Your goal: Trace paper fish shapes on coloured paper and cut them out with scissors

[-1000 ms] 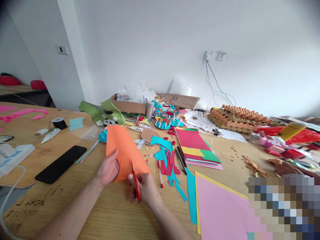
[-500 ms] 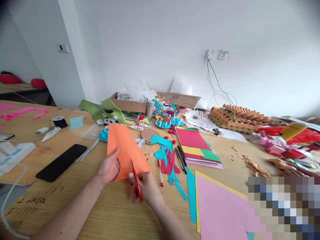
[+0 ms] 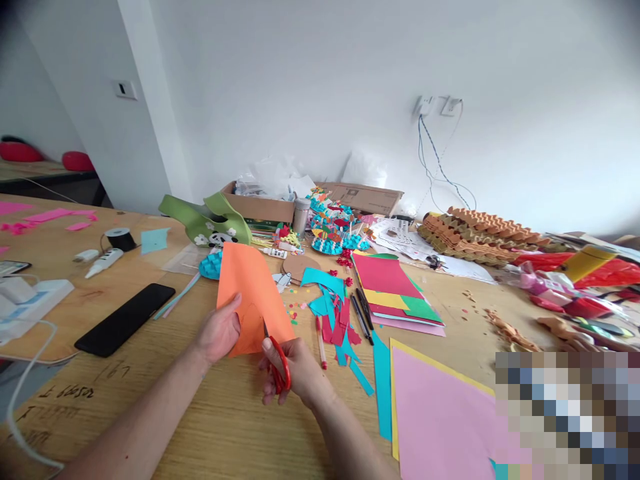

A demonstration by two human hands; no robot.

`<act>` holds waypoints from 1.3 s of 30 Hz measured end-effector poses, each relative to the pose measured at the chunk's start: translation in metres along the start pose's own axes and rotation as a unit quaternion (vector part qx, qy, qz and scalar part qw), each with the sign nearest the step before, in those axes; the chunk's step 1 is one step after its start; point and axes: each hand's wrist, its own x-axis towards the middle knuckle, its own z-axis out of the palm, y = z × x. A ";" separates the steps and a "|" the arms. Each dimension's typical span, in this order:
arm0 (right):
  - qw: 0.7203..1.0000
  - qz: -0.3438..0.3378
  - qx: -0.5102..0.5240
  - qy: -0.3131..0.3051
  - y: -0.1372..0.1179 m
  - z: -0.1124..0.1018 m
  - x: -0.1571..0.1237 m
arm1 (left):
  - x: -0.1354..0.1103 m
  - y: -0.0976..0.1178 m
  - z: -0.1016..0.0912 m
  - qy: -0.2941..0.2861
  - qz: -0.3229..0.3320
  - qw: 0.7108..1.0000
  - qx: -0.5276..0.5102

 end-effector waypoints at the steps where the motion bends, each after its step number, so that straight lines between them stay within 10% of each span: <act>1: 1.000 0.006 -0.007 -0.001 -0.001 -0.001 0.000 | 0.000 0.000 0.000 0.003 0.001 1.000 0.001; 23: 0.980 0.047 -0.112 -0.155 -0.006 -0.014 -0.017 | 0.004 0.008 -0.004 0.023 0.068 0.997 0.000; 39: 0.997 0.017 -0.046 -0.063 -0.007 -0.013 -0.010 | -0.002 0.006 0.006 0.039 0.023 0.999 0.024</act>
